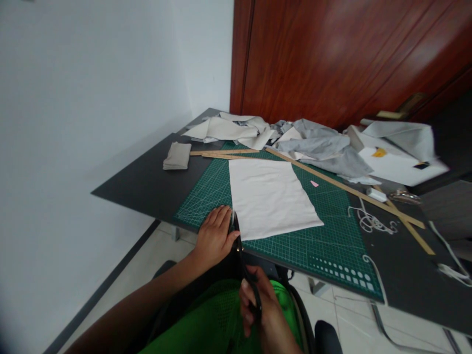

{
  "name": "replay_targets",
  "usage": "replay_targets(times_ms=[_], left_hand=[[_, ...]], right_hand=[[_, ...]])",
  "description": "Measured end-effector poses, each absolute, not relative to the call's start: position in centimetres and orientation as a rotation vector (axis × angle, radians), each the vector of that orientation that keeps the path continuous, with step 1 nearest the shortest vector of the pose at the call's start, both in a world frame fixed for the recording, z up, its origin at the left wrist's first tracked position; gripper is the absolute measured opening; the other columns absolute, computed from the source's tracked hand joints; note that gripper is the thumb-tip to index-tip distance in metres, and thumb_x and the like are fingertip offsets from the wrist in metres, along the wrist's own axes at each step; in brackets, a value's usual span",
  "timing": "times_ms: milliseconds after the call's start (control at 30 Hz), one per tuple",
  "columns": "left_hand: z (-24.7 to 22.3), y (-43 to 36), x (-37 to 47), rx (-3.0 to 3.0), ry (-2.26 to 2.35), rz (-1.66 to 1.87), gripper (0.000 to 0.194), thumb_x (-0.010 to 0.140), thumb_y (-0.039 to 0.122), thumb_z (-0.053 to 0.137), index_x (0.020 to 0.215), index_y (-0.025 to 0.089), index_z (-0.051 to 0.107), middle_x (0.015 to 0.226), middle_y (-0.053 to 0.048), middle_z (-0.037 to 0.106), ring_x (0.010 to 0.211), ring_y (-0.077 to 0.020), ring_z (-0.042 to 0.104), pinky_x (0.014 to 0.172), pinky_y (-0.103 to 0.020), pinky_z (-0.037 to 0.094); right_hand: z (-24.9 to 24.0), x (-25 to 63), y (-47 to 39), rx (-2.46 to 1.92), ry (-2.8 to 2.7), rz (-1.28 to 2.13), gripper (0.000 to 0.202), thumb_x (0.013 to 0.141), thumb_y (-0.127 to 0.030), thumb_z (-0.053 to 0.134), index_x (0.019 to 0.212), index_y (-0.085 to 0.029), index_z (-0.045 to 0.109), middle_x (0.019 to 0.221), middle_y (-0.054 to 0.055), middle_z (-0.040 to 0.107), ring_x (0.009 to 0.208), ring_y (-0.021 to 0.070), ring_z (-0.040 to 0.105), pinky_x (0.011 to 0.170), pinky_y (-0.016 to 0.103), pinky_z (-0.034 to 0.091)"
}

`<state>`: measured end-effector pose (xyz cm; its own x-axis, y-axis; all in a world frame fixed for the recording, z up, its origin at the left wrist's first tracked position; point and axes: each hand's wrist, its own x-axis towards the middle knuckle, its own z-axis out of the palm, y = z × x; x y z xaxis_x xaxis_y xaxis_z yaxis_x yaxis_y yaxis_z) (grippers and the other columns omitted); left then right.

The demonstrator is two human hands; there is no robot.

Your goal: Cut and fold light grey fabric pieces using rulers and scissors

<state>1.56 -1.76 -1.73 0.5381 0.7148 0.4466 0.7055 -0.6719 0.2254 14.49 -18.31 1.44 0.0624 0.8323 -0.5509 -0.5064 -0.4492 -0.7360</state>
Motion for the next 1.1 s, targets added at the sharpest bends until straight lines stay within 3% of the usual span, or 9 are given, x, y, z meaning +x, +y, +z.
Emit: replay_targets(times_ms=[133, 267, 333, 533, 700, 867, 1000, 1100], left_hand=[[-1.5, -1.8, 1.5, 2.765, 1.24, 0.779, 0.07, 0.104, 0.055, 0.043, 0.154, 0.005, 0.047, 0.159, -0.021, 0.048, 0.148, -0.038, 0.042, 0.123, -0.054, 0.035], [-0.9, -1.9, 1.1, 2.846, 1.078, 0.679, 0.07, 0.101, 0.06, 0.05, 0.161, 0.025, 0.04, 0.165, -0.009, 0.042, 0.154, -0.0384, 0.033, 0.124, -0.059, 0.029], [-0.6, -1.9, 1.0, 2.869, 0.997, 0.635, 0.069, 0.1, 0.063, 0.052, 0.16, 0.03, 0.041, 0.165, -0.006, 0.043, 0.154, -0.039, 0.032, 0.123, -0.061, 0.027], [-0.9, -1.6, 0.6, 2.889, 0.927, 0.617, 0.074, 0.1, 0.068, 0.047, 0.153, 0.017, 0.051, 0.157, -0.012, 0.053, 0.15, -0.0387, 0.037, 0.124, -0.061, 0.024], [-0.9, -1.6, 0.0, 2.901, 0.834, 0.573, 0.075, 0.098, 0.07, 0.049, 0.154, 0.019, 0.05, 0.157, -0.012, 0.053, 0.152, -0.037, 0.036, 0.126, -0.059, 0.022], [-0.2, -1.3, -0.9, 2.783, 0.617, 0.588, 0.076, 0.1, 0.068, 0.046, 0.158, 0.02, 0.042, 0.152, -0.011, 0.058, 0.15, -0.0325, 0.04, 0.127, -0.055, 0.019], [0.5, -0.5, -0.5, 2.566, 0.715, 0.672, 0.057, 0.105, 0.053, 0.045, 0.153, 0.022, 0.048, 0.138, -0.009, 0.067, 0.131, -0.0262, 0.057, 0.118, -0.048, 0.034], [1.0, 0.3, 0.5, 2.485, 0.881, 0.653, 0.042, 0.105, 0.041, 0.05, 0.142, 0.025, 0.059, 0.128, -0.007, 0.07, 0.119, -0.0246, 0.062, 0.106, -0.044, 0.043]], right_hand=[[0.3, 16.1, -20.9, -1.206, -0.279, 1.638, 0.066, 0.068, -0.065, 0.088, 0.112, -0.024, 0.061, 0.063, -0.009, 0.05, 0.041, 0.0058, 0.038, 0.033, 0.018, 0.035], [0.9, 18.7, -21.8, -1.143, -0.263, 1.526, 0.059, 0.076, -0.056, 0.086, 0.119, -0.027, 0.06, 0.066, -0.008, 0.05, 0.043, 0.0067, 0.039, 0.034, 0.017, 0.033], [1.9, 20.3, -20.8, -1.135, -0.283, 1.456, 0.052, 0.079, -0.051, 0.084, 0.118, -0.026, 0.062, 0.067, -0.007, 0.049, 0.045, 0.0068, 0.039, 0.034, 0.017, 0.031], [4.3, 25.0, -15.5, -1.114, -0.201, 1.371, 0.041, 0.068, -0.041, 0.091, 0.09, -0.019, 0.065, 0.063, -0.008, 0.044, 0.046, 0.0051, 0.035, 0.037, 0.017, 0.031], [3.7, 25.8, -16.0, -1.01, 0.011, 1.253, 0.039, 0.061, -0.031, 0.094, 0.077, -0.018, 0.061, 0.064, -0.007, 0.045, 0.049, 0.0045, 0.039, 0.04, 0.015, 0.038], [2.7, 24.3, -19.9, -1.047, 0.048, 1.206, 0.034, 0.07, -0.038, 0.09, 0.086, -0.02, 0.066, 0.068, -0.006, 0.046, 0.051, 0.0057, 0.041, 0.042, 0.017, 0.042], [1.7, 23.8, -22.4, -1.118, -0.012, 1.189, 0.036, 0.076, -0.043, 0.086, 0.102, -0.024, 0.069, 0.069, -0.006, 0.044, 0.049, 0.0074, 0.039, 0.039, 0.019, 0.038], [0.8, 23.3, -23.6, -1.135, -0.105, 1.215, 0.048, 0.077, -0.05, 0.084, 0.115, -0.027, 0.068, 0.067, -0.005, 0.045, 0.046, 0.0088, 0.037, 0.036, 0.021, 0.036]])
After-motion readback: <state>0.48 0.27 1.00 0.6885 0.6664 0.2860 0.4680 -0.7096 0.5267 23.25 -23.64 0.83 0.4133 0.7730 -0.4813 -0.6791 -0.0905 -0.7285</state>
